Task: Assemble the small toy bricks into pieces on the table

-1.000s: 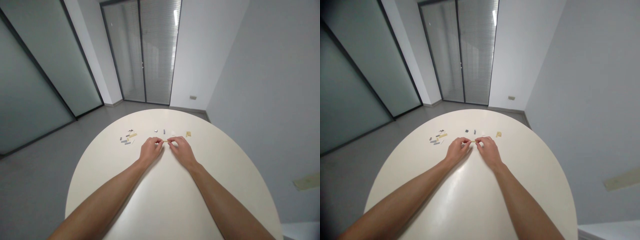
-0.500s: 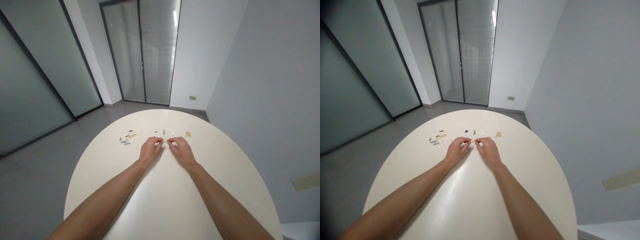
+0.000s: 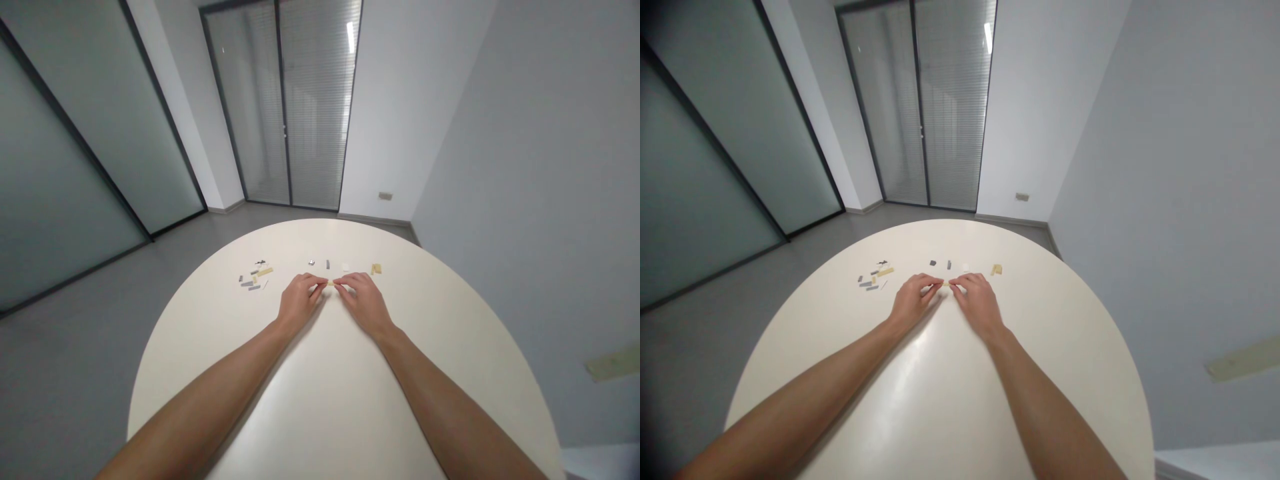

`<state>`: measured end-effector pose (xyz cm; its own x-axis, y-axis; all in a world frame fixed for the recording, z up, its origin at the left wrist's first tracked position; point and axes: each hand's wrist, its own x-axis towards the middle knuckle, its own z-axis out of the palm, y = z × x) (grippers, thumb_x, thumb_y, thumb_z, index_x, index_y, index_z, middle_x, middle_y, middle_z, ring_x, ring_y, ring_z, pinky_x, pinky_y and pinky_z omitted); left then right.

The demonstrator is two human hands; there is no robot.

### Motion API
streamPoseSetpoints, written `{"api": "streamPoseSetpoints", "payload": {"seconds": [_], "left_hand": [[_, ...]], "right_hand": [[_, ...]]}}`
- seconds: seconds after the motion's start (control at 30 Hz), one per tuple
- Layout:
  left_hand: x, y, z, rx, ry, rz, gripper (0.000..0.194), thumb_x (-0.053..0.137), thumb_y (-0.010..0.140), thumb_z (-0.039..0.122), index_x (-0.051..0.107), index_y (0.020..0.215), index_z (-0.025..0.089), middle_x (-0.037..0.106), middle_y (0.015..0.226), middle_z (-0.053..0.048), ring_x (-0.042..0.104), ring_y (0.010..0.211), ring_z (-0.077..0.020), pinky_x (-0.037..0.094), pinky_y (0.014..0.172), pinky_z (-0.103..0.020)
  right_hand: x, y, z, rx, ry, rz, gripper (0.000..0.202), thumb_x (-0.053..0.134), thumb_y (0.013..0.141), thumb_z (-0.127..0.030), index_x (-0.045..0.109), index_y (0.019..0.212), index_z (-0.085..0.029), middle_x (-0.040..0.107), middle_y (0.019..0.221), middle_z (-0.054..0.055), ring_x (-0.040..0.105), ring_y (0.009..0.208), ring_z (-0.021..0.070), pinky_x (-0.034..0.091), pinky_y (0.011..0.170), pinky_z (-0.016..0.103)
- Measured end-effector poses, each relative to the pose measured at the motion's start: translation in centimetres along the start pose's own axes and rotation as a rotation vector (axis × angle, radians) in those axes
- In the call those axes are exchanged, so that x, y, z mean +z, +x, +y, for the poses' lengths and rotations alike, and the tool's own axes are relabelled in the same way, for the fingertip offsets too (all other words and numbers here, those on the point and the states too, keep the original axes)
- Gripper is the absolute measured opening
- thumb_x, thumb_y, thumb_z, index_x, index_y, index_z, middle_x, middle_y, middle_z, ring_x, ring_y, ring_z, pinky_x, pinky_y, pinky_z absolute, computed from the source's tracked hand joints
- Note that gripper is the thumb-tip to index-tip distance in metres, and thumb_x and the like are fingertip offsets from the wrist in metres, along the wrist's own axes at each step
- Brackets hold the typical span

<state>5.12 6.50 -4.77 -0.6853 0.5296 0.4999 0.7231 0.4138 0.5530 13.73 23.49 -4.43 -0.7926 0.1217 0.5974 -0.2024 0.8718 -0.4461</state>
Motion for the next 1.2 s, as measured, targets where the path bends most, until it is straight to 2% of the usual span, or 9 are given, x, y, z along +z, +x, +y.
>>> {"api": "streamPoseSetpoints", "payload": {"seconds": [0.63, 1.2], "left_hand": [[-0.08, -0.06, 0.14, 0.002, 0.048, 0.002, 0.021, 0.058, 0.096, 0.028, 0.075, 0.107, 0.028, 0.069, 0.100, -0.003, 0.061, 0.098, -0.0203, 0.050, 0.084, -0.033], [0.04, -0.10, 0.02, -0.028, 0.013, 0.011, 0.015, 0.059, 0.094, 0.024, 0.072, 0.102, 0.024, 0.073, 0.103, -0.003, 0.062, 0.102, -0.0207, 0.050, 0.089, -0.035]], "right_hand": [[-0.08, 0.11, -0.33, -0.024, 0.010, 0.009, 0.013, 0.058, 0.095, -0.023, 0.070, 0.101, -0.023, 0.073, 0.102, 0.005, 0.060, 0.102, 0.0256, 0.049, 0.095, 0.044], [-0.15, -0.01, -0.51, -0.008, 0.020, 0.021, 0.016, 0.051, 0.097, -0.022, 0.067, 0.101, -0.024, 0.072, 0.102, 0.006, 0.061, 0.103, 0.0252, 0.048, 0.095, 0.043]]}}
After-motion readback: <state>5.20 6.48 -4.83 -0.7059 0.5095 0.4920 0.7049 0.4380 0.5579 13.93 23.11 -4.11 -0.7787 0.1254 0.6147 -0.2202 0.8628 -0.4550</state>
